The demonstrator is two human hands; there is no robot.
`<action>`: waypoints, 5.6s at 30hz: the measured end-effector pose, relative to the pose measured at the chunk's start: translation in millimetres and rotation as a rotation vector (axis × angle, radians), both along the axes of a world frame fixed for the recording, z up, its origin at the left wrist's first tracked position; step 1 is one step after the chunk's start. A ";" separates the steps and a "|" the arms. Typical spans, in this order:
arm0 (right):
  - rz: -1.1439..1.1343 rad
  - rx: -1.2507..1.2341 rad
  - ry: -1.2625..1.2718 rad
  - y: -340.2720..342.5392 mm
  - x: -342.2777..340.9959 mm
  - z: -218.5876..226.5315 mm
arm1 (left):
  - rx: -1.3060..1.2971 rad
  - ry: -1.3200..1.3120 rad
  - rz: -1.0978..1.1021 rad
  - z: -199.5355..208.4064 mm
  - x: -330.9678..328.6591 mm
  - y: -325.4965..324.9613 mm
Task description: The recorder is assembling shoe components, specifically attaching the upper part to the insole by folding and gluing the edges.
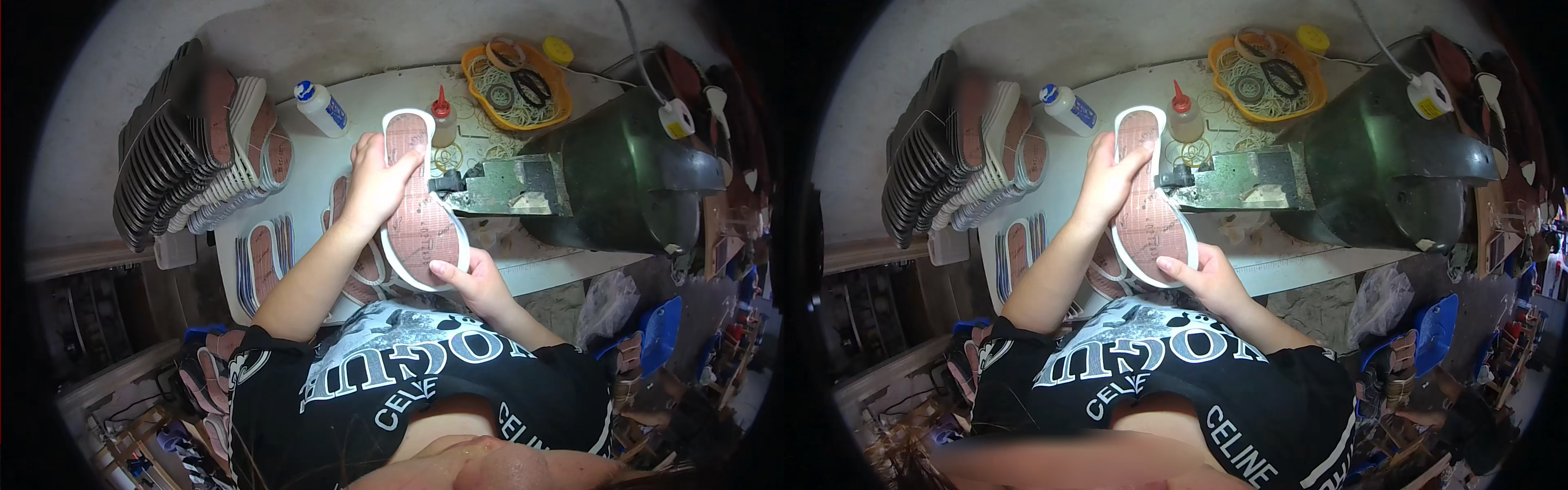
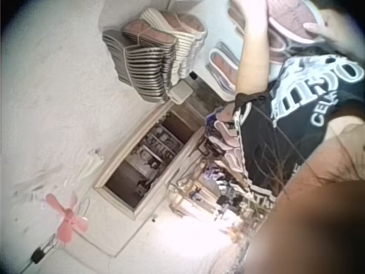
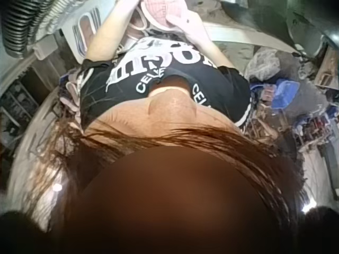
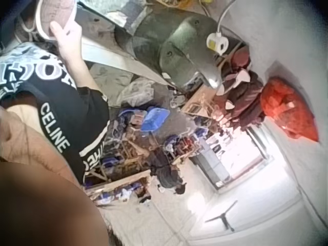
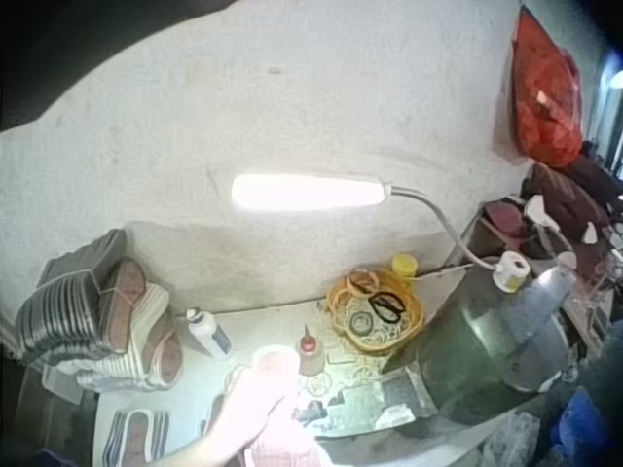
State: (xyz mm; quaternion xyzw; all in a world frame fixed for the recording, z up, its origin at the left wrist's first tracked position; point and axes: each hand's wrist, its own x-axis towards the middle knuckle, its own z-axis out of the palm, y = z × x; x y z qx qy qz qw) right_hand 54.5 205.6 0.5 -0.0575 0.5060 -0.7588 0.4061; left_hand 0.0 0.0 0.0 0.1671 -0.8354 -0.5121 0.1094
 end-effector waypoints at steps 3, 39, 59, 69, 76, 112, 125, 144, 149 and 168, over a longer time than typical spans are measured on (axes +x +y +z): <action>0.170 0.043 -0.125 -2.4 -0.8 4.7 | -0.115 -0.013 0.016 3.4 -0.6 -0.9; -0.128 -0.140 -0.237 -50.2 -20.6 20.7 | -0.075 -0.406 -0.696 46.9 2.9 -65.7; 0.006 0.052 0.223 -21.2 3.6 3.3 | 0.217 -0.650 -0.281 50.3 56.3 -12.5; -0.035 0.056 0.172 -22.1 -32.6 4.5 | 0.431 -0.547 -0.312 47.7 62.7 -20.8; 0.342 0.219 -0.044 14.5 16.2 -4.7 | 0.527 -0.476 -0.189 37.5 55.4 -21.3; -0.149 -0.018 -0.328 -50.1 -26.8 30.9 | -0.493 -0.244 -1.026 76.1 -26.1 -53.6; -0.102 -0.048 -0.323 -45.1 -31.3 32.2 | 0.227 -0.627 -0.617 51.0 20.3 -38.1; -0.057 0.103 -0.083 21.6 -6.4 20.6 | 0.259 -0.718 -0.428 55.4 7.6 -29.2; -0.103 0.036 -0.081 -3.0 -17.0 13.9 | 0.231 -0.578 -0.377 41.4 -7.3 -40.1; 0.297 0.549 1.270 -92.2 32.9 -22.4 | -0.790 -0.568 0.416 -49.3 256.0 -113.1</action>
